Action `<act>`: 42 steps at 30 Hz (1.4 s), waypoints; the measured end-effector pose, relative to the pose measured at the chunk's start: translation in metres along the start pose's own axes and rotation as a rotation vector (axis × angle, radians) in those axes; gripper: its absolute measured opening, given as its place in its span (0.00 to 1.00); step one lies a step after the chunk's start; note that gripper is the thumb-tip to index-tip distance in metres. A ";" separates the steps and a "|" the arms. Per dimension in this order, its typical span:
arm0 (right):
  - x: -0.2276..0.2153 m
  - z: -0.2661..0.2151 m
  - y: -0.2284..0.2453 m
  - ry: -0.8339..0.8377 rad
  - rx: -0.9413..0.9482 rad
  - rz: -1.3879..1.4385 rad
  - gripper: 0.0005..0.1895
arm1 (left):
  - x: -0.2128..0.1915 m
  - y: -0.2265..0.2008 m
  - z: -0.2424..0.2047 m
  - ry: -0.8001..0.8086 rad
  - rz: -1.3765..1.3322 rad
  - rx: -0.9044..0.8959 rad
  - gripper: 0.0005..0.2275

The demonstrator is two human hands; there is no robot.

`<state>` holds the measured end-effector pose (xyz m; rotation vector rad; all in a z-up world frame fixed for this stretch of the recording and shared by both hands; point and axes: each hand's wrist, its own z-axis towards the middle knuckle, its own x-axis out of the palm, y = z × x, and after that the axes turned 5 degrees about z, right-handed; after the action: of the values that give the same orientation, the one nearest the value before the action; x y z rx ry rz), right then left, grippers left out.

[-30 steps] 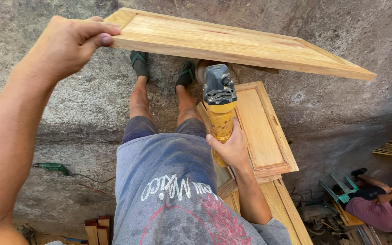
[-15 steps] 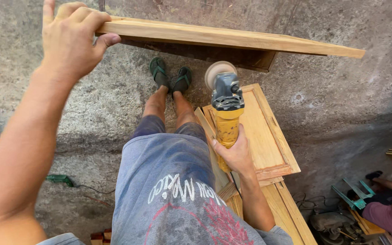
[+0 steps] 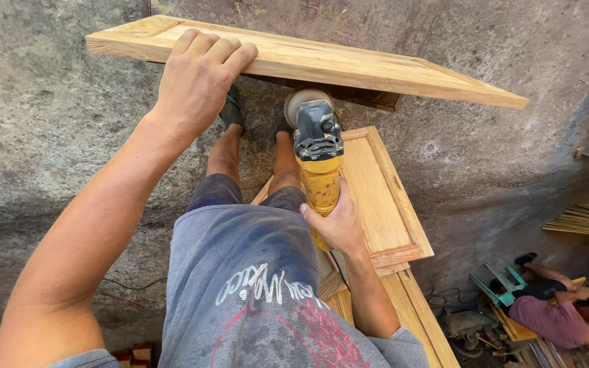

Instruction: The person uses a handheld angle grinder with a sanding disc to smooth the edges and surfaces of wooden panels. They hold the wood with one hand and guide the tool with the other, flipping the pieces to sand different sides.

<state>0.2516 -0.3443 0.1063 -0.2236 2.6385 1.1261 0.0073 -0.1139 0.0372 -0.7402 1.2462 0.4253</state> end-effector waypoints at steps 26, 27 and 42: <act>-0.010 0.021 -0.009 0.116 -0.011 -0.014 0.38 | -0.020 -0.009 0.000 0.091 0.002 -0.059 0.15; -0.010 0.021 -0.010 0.111 -0.010 0.005 0.38 | -0.021 -0.008 0.001 0.090 0.013 -0.057 0.15; -0.074 0.011 -0.035 -0.014 0.070 0.062 0.32 | -0.026 -0.004 -0.003 0.126 0.054 -0.052 0.08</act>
<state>0.3323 -0.3574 0.0969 -0.1212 2.6843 1.0474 0.0003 -0.1164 0.0623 -0.7884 1.3801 0.4622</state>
